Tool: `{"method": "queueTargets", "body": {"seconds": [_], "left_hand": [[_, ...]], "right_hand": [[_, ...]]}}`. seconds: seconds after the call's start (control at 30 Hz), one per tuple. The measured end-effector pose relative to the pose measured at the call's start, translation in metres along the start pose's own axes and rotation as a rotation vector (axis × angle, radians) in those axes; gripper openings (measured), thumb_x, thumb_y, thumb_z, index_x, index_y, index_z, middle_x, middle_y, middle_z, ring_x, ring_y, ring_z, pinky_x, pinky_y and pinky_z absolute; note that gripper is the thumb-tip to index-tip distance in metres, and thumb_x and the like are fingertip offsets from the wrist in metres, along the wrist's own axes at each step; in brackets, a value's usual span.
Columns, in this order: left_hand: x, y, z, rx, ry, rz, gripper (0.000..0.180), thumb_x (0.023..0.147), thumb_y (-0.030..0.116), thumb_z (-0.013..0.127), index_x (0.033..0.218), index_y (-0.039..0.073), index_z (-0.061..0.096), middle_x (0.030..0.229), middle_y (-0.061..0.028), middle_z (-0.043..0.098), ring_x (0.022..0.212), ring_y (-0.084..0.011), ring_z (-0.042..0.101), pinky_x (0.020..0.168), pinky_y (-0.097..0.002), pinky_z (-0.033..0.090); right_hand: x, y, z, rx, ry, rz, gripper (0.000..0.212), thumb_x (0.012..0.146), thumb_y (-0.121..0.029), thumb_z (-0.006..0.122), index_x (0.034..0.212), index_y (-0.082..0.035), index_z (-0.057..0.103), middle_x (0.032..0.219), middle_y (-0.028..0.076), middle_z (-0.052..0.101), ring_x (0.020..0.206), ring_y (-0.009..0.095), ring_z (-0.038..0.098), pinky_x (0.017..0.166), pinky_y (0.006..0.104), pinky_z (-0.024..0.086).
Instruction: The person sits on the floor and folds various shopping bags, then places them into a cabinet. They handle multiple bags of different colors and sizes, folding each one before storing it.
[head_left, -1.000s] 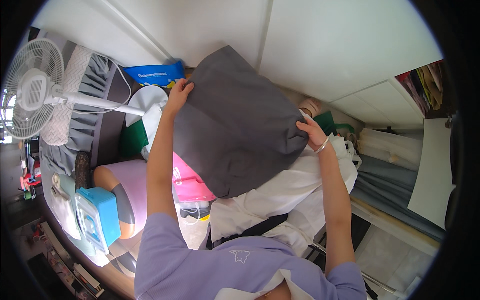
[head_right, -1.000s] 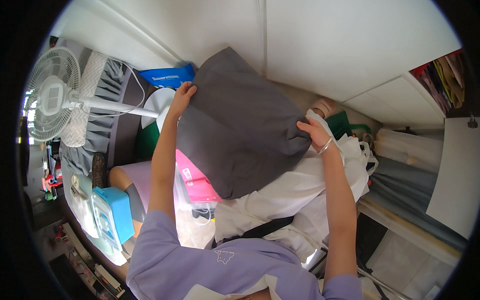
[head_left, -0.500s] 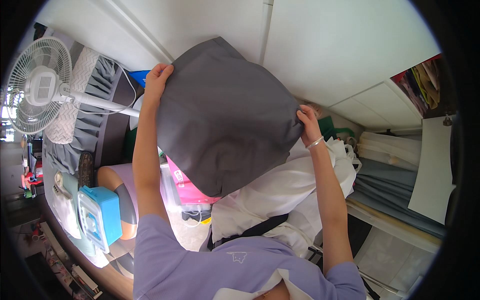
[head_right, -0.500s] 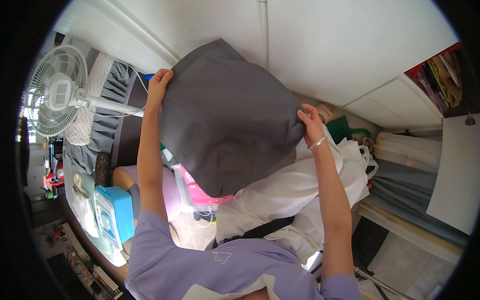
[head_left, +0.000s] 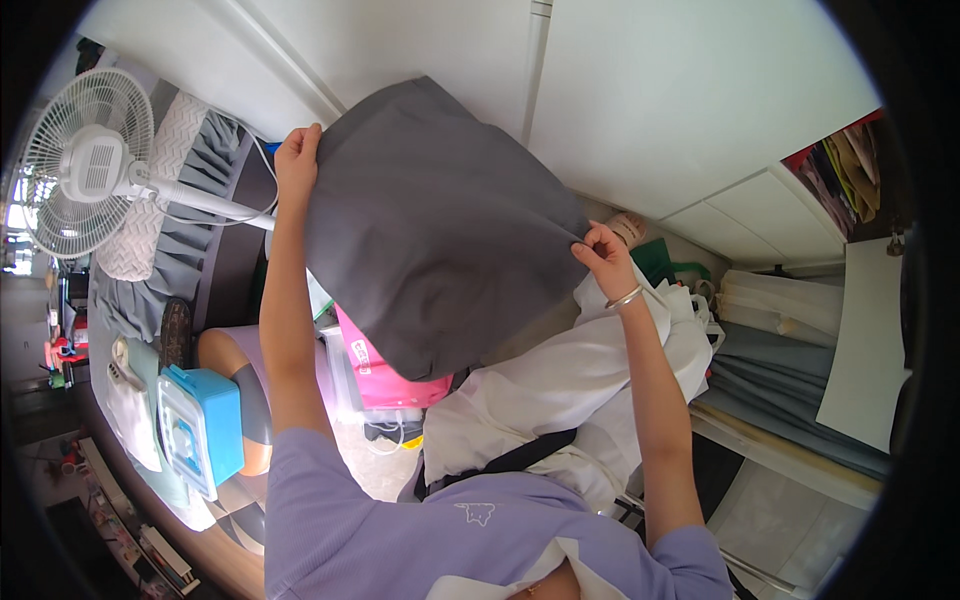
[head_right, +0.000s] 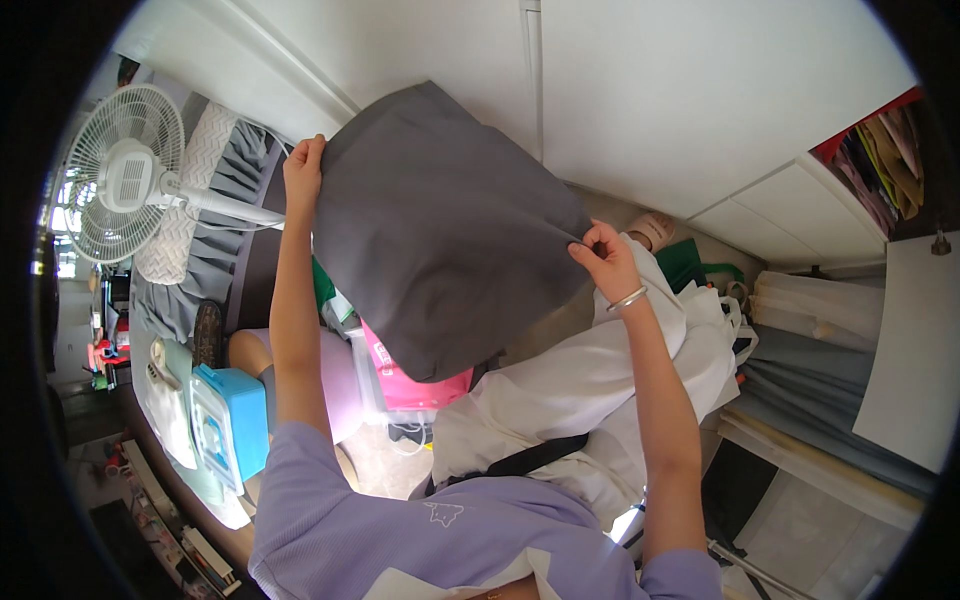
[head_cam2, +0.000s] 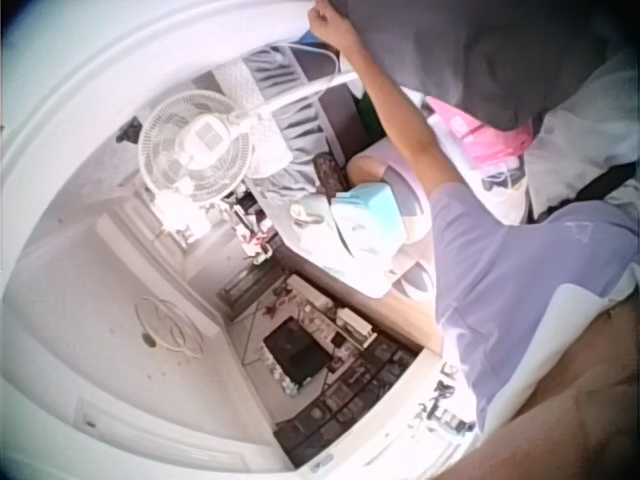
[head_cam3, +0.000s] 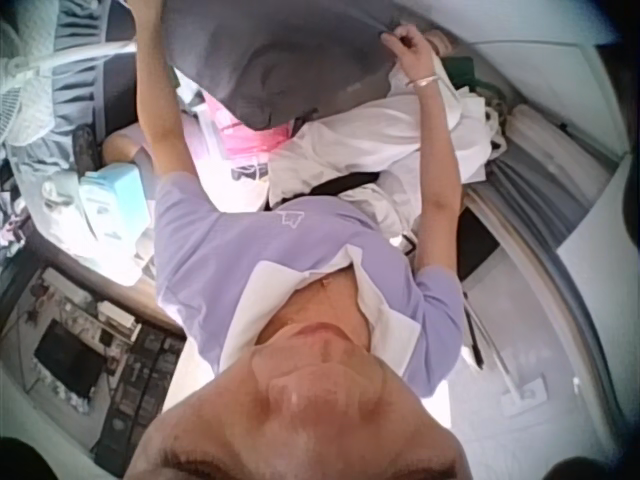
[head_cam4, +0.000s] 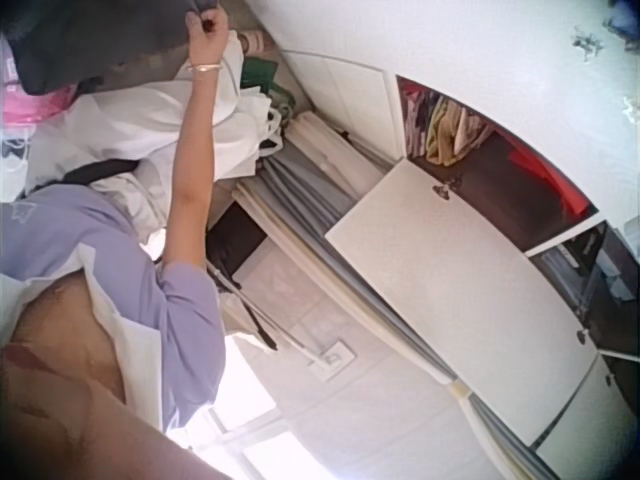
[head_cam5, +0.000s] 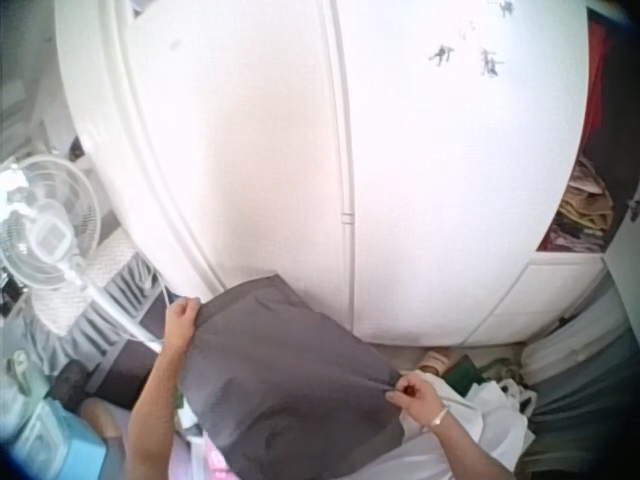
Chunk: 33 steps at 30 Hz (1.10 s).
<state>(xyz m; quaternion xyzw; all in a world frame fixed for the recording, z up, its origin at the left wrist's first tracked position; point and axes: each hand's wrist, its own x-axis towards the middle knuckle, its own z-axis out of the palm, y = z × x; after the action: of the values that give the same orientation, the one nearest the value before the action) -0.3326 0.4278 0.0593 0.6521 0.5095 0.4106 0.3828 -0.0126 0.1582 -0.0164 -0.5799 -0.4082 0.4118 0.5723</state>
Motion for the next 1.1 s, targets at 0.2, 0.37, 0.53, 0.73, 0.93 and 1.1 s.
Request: {"method": "queueTargets", "body": {"seconds": [0.2, 0.37, 0.53, 0.73, 0.93, 1.1], "left_hand": [[-0.004, -0.017, 0.007, 0.391, 0.305, 0.37, 0.04, 0.07, 0.024, 0.055, 0.1, -0.001, 0.045, 0.083, -0.0097, 0.052, 0.076, -0.0187, 0.048, 0.068, -0.0279, 0.037], [-0.104, -0.071, 0.053, 0.608, -0.009, 0.401, 0.05, 0.066, 0.025, 0.055, 0.107, 0.0, 0.041, 0.111, -0.0183, 0.04, 0.105, -0.0295, 0.036, 0.087, -0.0366, 0.028], [-0.226, -0.154, 0.156, 0.698, -0.56, -0.016, 0.057, 0.074, 0.045, 0.037, 0.121, 0.017, 0.024, 0.124, -0.0111, 0.024, 0.114, -0.0311, 0.019, 0.086, -0.051, 0.02], [-0.247, -0.257, 0.167, -0.36, -0.556, -0.682, 0.064, 0.074, 0.053, 0.033, 0.121, 0.01, 0.026, 0.124, -0.0136, 0.025, 0.116, -0.0272, 0.017, 0.092, -0.0395, 0.017], [-0.188, -0.166, 0.094, -0.647, -0.43, -1.035, 0.074, 0.069, 0.062, 0.031, 0.125, 0.017, 0.012, 0.124, -0.013, 0.026, 0.113, -0.026, 0.024, 0.089, -0.0444, 0.018], [-0.189, -0.104, 0.059, -0.127, -0.49, -0.658, 0.065, 0.071, 0.048, 0.045, 0.121, 0.012, 0.025, 0.113, -0.0145, 0.041, 0.1, -0.0243, 0.041, 0.081, -0.0354, 0.033]], "right_hand": [[-0.004, 0.011, 0.018, 0.482, 0.249, 0.306, 0.017, 0.067, -0.005, 0.058, 0.062, -0.009, 0.042, 0.06, -0.005, 0.042, 0.057, 0.004, 0.039, 0.054, 0.0172, 0.033], [-0.02, 0.066, 0.035, 0.382, 0.284, 0.62, 0.016, 0.065, -0.009, 0.061, 0.063, -0.009, 0.045, 0.06, -0.003, 0.044, 0.059, 0.006, 0.04, 0.053, 0.0183, 0.034], [-0.033, 0.066, 0.074, -0.361, 0.057, 0.303, 0.013, 0.062, -0.012, 0.061, 0.066, -0.007, 0.049, 0.066, 0.003, 0.049, 0.061, 0.014, 0.047, 0.057, 0.0254, 0.039], [-0.042, 0.037, 0.12, -0.808, -0.295, -0.117, 0.012, 0.062, -0.008, 0.053, 0.073, -0.01, 0.053, 0.104, 0.012, 0.047, 0.076, 0.028, 0.052, 0.065, 0.0324, 0.042], [-0.074, 0.037, 0.182, -1.046, -0.722, -0.497, 0.017, 0.069, -0.015, 0.043, 0.085, -0.013, 0.049, 0.097, 0.007, 0.046, 0.072, 0.018, 0.049, 0.064, 0.0304, 0.034], [-0.095, 0.054, 0.209, -1.046, -0.85, -0.616, 0.025, 0.072, -0.015, 0.04, 0.097, -0.014, 0.046, 0.093, 0.006, 0.048, 0.074, 0.017, 0.048, 0.066, 0.0286, 0.032]]}}
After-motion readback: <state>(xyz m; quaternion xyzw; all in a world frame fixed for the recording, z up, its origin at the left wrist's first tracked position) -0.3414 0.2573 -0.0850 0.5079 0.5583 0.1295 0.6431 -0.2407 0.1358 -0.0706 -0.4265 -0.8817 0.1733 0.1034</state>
